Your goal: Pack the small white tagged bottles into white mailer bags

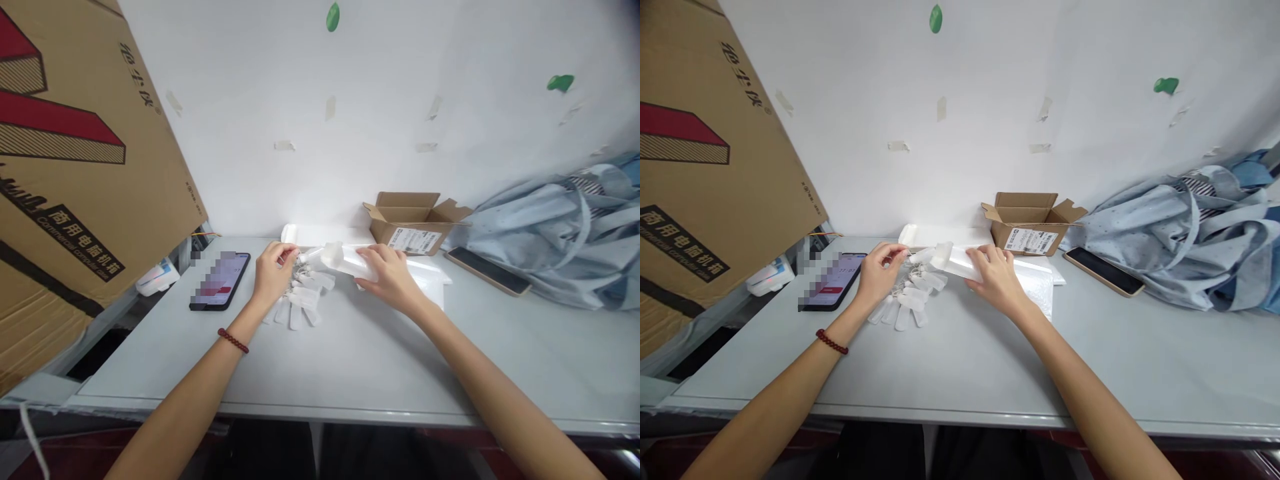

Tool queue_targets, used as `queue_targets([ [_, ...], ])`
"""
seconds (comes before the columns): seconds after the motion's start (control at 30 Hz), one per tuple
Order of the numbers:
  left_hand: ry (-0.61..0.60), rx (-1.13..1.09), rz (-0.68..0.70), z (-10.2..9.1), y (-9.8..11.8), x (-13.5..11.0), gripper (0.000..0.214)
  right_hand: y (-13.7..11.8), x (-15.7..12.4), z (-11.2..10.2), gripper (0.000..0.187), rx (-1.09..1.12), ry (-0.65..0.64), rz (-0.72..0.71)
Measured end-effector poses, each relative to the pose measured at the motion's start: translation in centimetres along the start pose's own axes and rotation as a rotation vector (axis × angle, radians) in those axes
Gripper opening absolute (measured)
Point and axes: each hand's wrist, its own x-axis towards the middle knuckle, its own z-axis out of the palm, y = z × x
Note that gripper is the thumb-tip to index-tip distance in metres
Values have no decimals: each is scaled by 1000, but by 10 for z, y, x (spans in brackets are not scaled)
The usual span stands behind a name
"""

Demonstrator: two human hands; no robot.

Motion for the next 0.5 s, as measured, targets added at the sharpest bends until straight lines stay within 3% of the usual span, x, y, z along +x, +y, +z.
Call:
queue_targets([
  [0.23, 63, -12, 138, 2, 3, -3, 14, -8, 0, -4, 46, -67, -16, -21],
  [0.5, 24, -42, 201, 9, 7, -8, 12, -12, 0, -4, 43, -127, 12, -65],
])
